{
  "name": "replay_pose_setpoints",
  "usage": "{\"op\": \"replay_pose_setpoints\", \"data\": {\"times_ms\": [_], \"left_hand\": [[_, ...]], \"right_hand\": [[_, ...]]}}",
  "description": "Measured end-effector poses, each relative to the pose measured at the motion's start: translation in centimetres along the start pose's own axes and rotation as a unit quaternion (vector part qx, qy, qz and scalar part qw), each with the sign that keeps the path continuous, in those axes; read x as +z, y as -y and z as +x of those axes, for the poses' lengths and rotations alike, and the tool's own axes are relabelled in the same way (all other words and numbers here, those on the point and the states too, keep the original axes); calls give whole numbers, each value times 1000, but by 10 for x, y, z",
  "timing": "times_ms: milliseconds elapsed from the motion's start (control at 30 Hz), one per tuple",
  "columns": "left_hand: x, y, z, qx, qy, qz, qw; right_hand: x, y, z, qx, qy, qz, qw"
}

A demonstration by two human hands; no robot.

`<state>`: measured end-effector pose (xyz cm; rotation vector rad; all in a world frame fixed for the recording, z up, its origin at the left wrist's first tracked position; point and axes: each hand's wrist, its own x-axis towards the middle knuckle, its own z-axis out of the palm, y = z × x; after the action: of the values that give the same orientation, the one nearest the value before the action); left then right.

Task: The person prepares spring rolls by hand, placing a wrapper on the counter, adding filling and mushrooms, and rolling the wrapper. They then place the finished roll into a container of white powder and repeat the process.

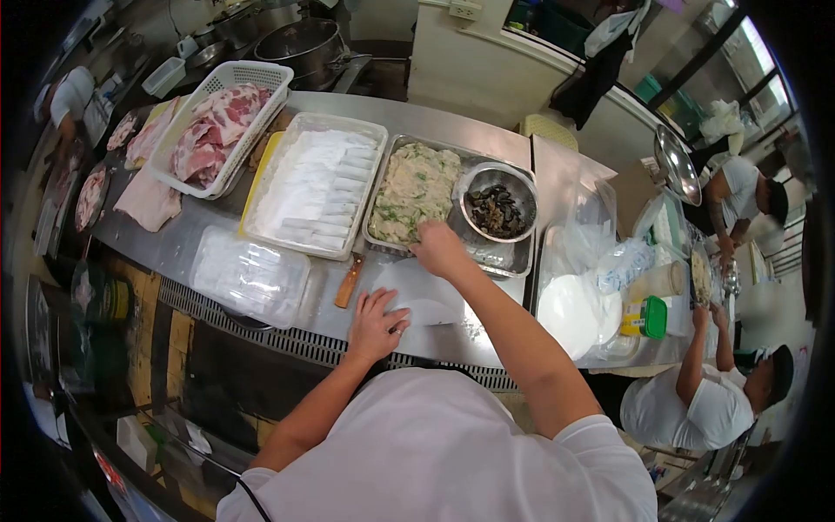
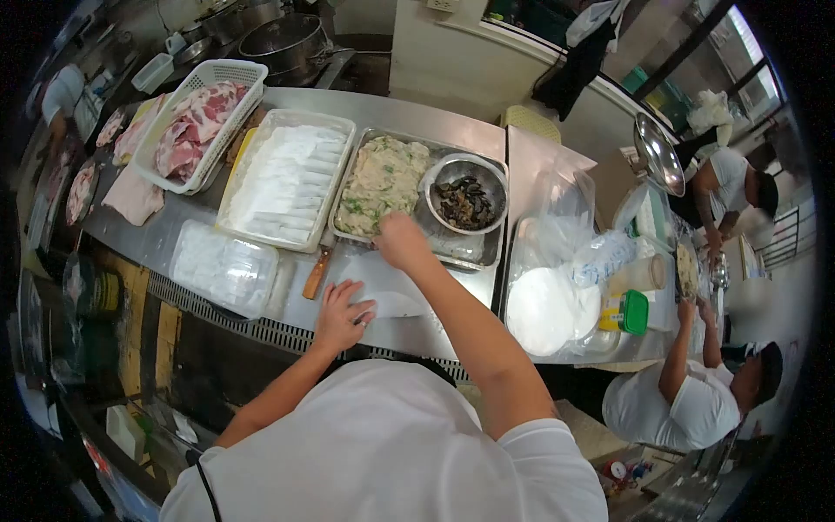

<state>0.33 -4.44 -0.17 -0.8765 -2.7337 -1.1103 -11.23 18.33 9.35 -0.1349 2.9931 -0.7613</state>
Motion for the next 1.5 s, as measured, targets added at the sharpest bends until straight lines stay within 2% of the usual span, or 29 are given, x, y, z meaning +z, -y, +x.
{"op": "replay_pose_setpoints", "data": {"times_ms": [100, 200, 300, 400, 500, 600, 667, 733, 833, 933, 1033, 1067, 1167, 1267, 1367, 1400, 1500], "left_hand": [[2, 5, -1, 13, -12, 0, 1000], [2, 5, -2, 17, -21, 2, 1000], [2, 3, -2, 17, -26, 4, 1000], [2, 3, -1, 24, -41, -5, 999], [1, 2, 0, 14, -54, -19, 998], [-1, 0, 1, 5, -66, -22, 998], [-2, 0, 0, 2, -72, -19, 997], [0, 0, -1, 4, -73, -17, 997], [1, 0, -1, 5, -78, -12, 997], [0, 1, -1, -9, -61, -29, 998], [-3, 7, 0, -6, -30, -31, 999], [-3, 8, -1, -9, -27, -35, 999], [-5, 7, -3, -13, -24, -45, 999], [-8, 6, -3, -12, -31, -45, 998], [-9, 5, -3, -6, -32, -44, 998], [-10, 6, -2, -2, -31, -46, 998], [-12, 6, -3, -3, -28, -46, 999]], "right_hand": [[14, -2, 8, -38, 49, -78, 995], [4, -3, 11, -21, 84, -78, 993], [7, 3, 5, -55, 49, -63, 995], [16, -5, 17, -86, 70, -74, 991], [-2, -7, 25, -97, 133, -77, 983], [-9, -20, 22, -62, 110, -46, 991], [-25, -27, 24, 33, 143, 80, 986], [-57, -24, 21, 130, 188, 209, 951], [-37, -65, 20, 198, 165, 490, 833], [-51, -55, -3, 233, 173, 603, 743], [-42, -49, -30, 205, 211, 597, 746], [-38, -45, -40, 184, 239, 572, 762], [-10, -36, -61, 96, 307, 347, 881], [15, -5, -86, -10, 235, 216, 948], [59, -12, -103, -154, 154, 71, 973], [64, -11, -106, -172, 120, 83, 974], [46, 13, -125, -130, -1, 91, 987]]}}
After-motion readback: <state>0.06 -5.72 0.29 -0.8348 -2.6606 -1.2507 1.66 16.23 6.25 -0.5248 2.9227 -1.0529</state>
